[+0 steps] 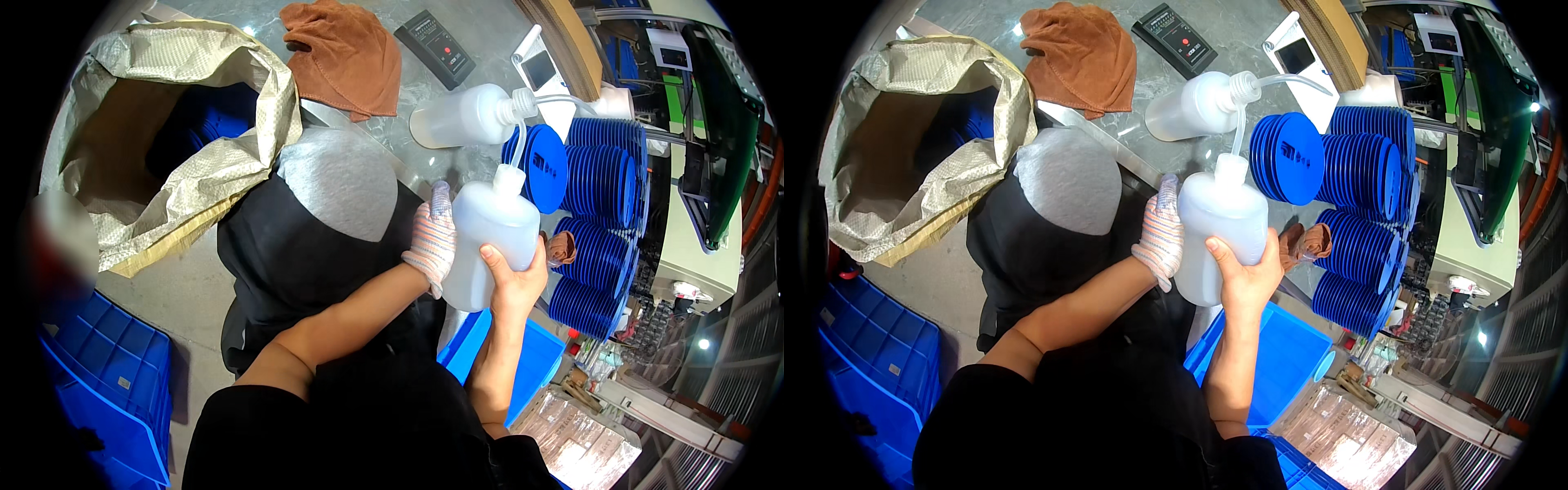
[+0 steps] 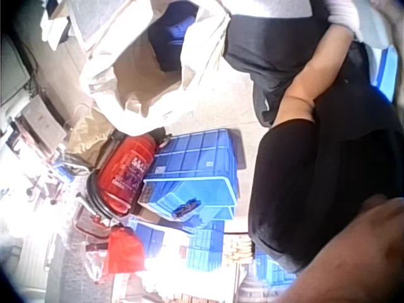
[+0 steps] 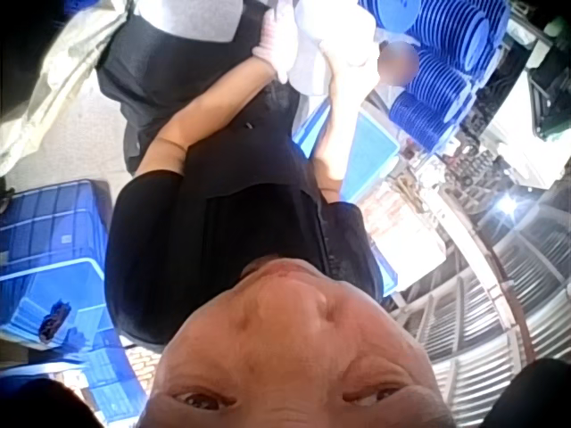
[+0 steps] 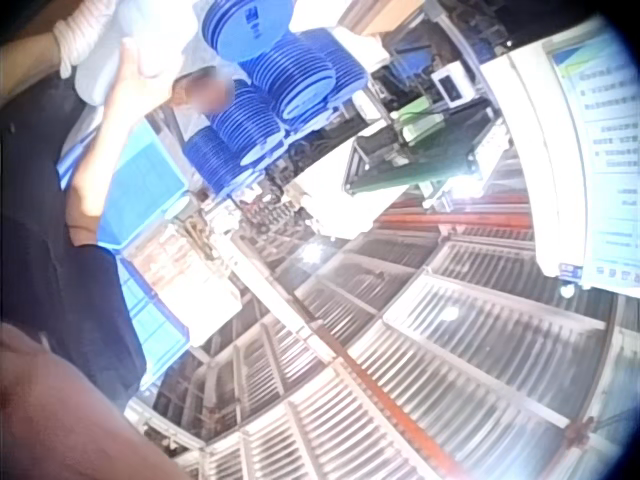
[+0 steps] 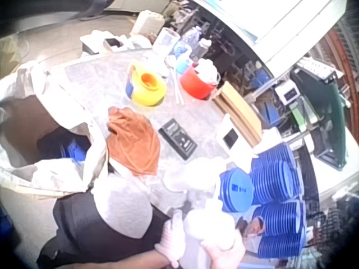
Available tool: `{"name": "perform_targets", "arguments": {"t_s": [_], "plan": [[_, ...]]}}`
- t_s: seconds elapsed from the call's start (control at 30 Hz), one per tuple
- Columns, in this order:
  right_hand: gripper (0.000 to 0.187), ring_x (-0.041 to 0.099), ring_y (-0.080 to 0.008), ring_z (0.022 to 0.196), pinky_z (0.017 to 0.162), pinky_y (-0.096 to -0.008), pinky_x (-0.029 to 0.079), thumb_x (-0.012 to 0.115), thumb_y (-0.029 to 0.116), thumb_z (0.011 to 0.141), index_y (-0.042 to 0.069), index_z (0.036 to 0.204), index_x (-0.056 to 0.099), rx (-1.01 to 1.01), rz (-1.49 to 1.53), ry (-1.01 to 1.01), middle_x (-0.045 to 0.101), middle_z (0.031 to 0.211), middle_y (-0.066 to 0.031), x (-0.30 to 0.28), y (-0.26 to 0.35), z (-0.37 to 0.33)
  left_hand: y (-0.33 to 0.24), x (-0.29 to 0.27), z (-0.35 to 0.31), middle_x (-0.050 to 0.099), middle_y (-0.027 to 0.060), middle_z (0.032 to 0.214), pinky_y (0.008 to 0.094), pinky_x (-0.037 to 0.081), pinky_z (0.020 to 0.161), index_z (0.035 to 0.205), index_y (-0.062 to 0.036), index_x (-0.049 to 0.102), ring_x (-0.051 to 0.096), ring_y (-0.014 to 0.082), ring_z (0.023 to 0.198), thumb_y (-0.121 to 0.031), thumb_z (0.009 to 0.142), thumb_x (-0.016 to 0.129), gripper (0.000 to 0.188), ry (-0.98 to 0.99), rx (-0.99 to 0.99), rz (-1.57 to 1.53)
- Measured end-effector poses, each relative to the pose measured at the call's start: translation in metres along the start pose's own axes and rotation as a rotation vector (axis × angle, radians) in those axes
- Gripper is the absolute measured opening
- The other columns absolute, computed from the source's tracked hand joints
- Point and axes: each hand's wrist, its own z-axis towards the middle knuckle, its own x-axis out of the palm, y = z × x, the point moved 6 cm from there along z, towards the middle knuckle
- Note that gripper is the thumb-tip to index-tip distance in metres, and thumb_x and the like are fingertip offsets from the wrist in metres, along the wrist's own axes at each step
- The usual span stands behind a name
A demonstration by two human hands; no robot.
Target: The person moves a blue plastic bin and places it on a stack. They then pick up a white plastic bottle and use a pump dispenser to fill it with liquid from a larger container. The person holds the bottle under the pump and repeatedly presses the dispenser to transfer the liquid.
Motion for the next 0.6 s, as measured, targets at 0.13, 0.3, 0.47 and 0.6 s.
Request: {"name": "perform_targets", "arguments": {"t_s": [0.13, 0.3, 0.47, 0.6], "plan": [[0.056, 0.06, -0.0169, 0.088, 0.082, -0.031, 0.048, 0.087, 0.018, 0.065, -0.001, 0.109, 0.059, 0.0, 0.012, 0.009, 0.065, 0.098, -0.0081, 0.0014, 0.0, 0.0008, 0.0016, -0.0014, 0.0023, 0.069, 0.0073, 0.088, 0.0321, 0.05, 0.075, 0.097, -0.0026, 0.067, 0.064, 0.0159, 0.075, -0.047, 0.099, 0.037, 0.054, -0.012, 0.016, -0.019], [0.055, 0.06, -0.0168, 0.088, 0.081, -0.0309, 0.048, 0.087, 0.017, 0.065, -0.001, 0.109, 0.059, 0.001, 0.002, 0.013, 0.065, 0.097, -0.0082, 0.0012, 0.0027, 0.0011, -0.0016, 0.0003, 0.0005, 0.069, 0.0071, 0.088, 0.0318, 0.05, 0.075, 0.097, -0.0026, 0.067, 0.064, 0.0158, 0.076, -0.047, 0.1, 0.037, 0.053, -0.008, 0.03, -0.014], [0.054, 0.061, -0.0169, 0.087, 0.081, -0.0307, 0.048, 0.087, 0.017, 0.066, -0.001, 0.108, 0.059, -0.006, 0.032, 0.012, 0.066, 0.097, -0.0085, 0.0021, 0.0015, 0.0019, 0.0026, -0.0012, 0.0047, 0.069, 0.007, 0.087, 0.0313, 0.05, 0.074, 0.096, -0.0024, 0.067, 0.064, 0.0156, 0.075, -0.046, 0.1, 0.038, 0.053, -0.007, 0.037, -0.011], [0.054, 0.061, -0.017, 0.088, 0.081, -0.0306, 0.049, 0.087, 0.017, 0.066, -0.002, 0.109, 0.06, -0.012, 0.045, 0.019, 0.066, 0.097, -0.009, 0.0028, 0.0014, 0.0019, 0.0013, -0.0016, 0.0047, 0.069, 0.0069, 0.087, 0.0312, 0.051, 0.074, 0.095, -0.0027, 0.067, 0.064, 0.0153, 0.075, -0.047, 0.099, 0.038, 0.053, -0.014, 0.043, -0.015]]}}
